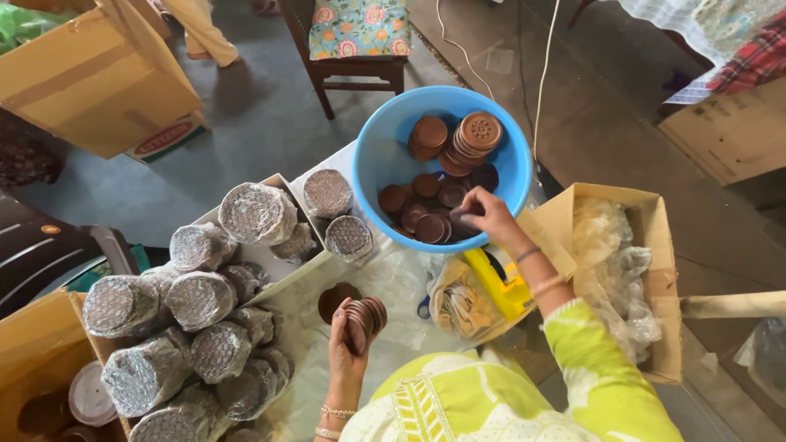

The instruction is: Sort and arrange small clay pots from a basin into organized stacks.

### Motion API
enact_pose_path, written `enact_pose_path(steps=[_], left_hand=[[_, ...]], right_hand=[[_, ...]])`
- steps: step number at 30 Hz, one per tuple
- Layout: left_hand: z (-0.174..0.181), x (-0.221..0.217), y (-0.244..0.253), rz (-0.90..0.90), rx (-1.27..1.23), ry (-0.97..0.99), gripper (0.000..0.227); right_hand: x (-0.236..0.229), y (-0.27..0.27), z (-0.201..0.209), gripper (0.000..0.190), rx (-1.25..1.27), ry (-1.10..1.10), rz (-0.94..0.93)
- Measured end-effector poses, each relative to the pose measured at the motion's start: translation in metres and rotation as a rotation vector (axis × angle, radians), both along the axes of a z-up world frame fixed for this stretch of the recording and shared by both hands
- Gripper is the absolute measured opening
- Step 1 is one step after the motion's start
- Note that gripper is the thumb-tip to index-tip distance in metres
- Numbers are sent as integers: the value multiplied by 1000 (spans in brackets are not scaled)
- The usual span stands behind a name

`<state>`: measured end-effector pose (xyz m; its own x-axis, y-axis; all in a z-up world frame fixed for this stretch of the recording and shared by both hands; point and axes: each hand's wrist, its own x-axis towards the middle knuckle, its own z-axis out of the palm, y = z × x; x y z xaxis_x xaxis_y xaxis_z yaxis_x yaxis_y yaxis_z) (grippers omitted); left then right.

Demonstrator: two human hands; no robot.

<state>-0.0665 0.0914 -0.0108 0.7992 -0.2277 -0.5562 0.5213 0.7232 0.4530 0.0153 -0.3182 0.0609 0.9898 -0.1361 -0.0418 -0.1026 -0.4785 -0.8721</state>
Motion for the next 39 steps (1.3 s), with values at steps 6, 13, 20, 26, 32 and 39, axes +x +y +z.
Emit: enact_pose_path(steps=[6, 13, 20, 26, 32, 39], left_hand=[[24, 14, -16, -18, -55, 3, 48], [57, 25, -33, -60, -89, -59, 50], [51, 20, -40, -66, -111, -126, 45], [33, 22, -35, -47, -85, -96, 43], [22, 10, -20, -50, -29, -66, 43], [27, 5, -9, -4, 17, -4, 40]], right_hand=[[-57, 70, 74, 26, -458, -602, 95], [-77, 86, 67, 32, -411, -650, 87], [-73, 98, 73, 31, -249, -543, 22], [-43, 39, 33, 24, -512, -330, -85], [4, -29, -30, 21, -800, -142, -146], [39, -7, -61, 31, -850, 31, 69]])
